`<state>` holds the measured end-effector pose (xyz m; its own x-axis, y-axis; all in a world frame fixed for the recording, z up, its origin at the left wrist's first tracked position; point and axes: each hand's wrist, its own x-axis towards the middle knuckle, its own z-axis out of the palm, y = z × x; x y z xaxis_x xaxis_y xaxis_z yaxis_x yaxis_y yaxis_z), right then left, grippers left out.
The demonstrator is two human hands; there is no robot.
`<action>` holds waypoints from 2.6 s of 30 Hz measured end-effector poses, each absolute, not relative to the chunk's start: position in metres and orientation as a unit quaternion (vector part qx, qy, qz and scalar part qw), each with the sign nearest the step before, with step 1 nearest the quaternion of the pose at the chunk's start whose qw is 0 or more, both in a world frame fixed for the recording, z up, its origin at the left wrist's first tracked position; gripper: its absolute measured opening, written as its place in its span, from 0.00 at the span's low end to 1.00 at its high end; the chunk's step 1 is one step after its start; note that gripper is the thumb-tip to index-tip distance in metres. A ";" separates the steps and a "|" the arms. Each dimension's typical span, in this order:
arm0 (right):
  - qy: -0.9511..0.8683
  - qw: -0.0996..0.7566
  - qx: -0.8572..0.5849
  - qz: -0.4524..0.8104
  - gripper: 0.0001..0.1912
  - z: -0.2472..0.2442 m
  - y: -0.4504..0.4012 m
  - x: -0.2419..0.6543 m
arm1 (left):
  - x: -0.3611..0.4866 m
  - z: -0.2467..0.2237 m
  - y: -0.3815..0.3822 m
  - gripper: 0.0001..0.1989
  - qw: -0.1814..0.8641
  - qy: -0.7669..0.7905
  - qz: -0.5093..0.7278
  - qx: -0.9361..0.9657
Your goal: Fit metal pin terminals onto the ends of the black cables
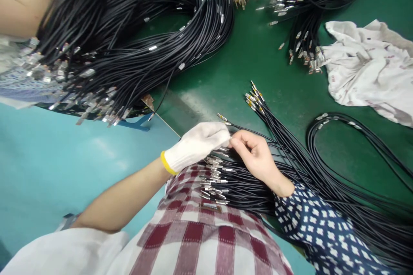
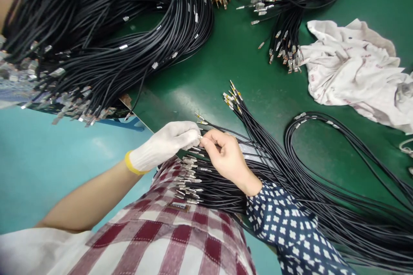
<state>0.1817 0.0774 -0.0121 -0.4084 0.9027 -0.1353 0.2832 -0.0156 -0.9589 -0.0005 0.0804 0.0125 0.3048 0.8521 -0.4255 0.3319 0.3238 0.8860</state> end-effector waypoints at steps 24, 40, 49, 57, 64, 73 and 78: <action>-0.698 0.257 -0.420 0.520 0.13 -0.013 0.078 0.190 | -0.003 0.013 0.082 0.14 0.617 0.531 0.222 0.536; -0.680 0.272 -0.455 0.507 0.15 -0.017 0.077 0.185 | -0.006 0.016 0.088 0.15 0.634 0.493 0.208 0.558; -0.681 0.269 -0.454 0.508 0.16 -0.018 0.078 0.186 | -0.004 0.014 0.089 0.15 0.629 0.505 0.200 0.556; -0.825 0.212 -0.410 0.324 0.12 -0.008 0.059 0.195 | -0.005 0.001 0.065 0.12 0.462 0.577 0.269 0.618; -0.840 0.205 -0.395 0.309 0.09 -0.008 0.063 0.223 | 0.009 -0.022 0.023 0.09 0.183 0.457 0.235 0.838; -0.866 0.121 -0.468 0.128 0.08 -0.022 0.093 0.209 | 0.011 -0.026 0.005 0.07 0.176 0.385 0.228 0.877; -0.845 0.191 -0.442 0.233 0.06 -0.012 0.081 0.221 | 0.002 -0.016 0.010 0.07 0.288 0.563 0.311 0.709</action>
